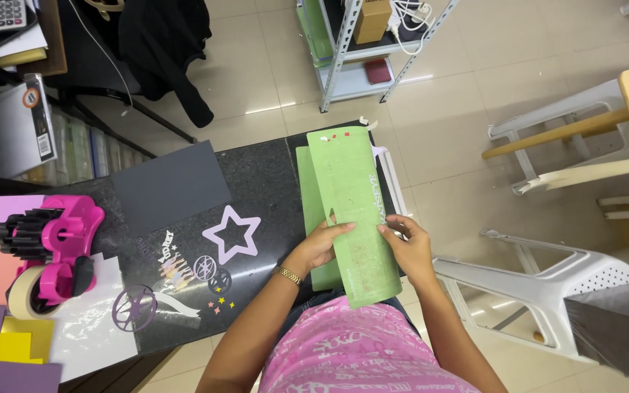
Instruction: The person is removing various paper cut-outs from a green adhesive cutting mat and using scissors to trim them.
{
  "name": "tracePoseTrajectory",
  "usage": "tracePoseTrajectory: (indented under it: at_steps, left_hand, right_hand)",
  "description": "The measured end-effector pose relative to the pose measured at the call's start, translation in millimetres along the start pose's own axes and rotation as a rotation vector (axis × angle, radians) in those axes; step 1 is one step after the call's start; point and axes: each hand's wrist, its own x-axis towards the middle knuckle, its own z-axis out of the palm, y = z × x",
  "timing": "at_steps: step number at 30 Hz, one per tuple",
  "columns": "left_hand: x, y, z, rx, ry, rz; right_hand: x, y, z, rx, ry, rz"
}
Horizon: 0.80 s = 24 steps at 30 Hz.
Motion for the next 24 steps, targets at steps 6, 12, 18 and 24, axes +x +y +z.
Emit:
tracePoseTrajectory:
  at_steps: [6,12,18,24]
  left_hand:
    - [3.2,-1.9,10.0,0.024,0.011,0.011]
    - [17.3,-8.2,6.8,0.032,0.003,0.003]
    - [19.9,-8.4,11.8,0.060,0.002,-0.008]
    - [19.1,-6.9,10.2,0.063,0.007,-0.014]
  right_hand:
    - [9.8,6.7,-0.4,0.067,-0.017,0.134]
    - [20.5,14.5,-5.5,0.198,-0.048,0.170]
    - [30.7,20.3,-11.9,0.291,-0.168,0.270]
    - [35.9,29.7,-17.6,0.256,-0.172,0.234]
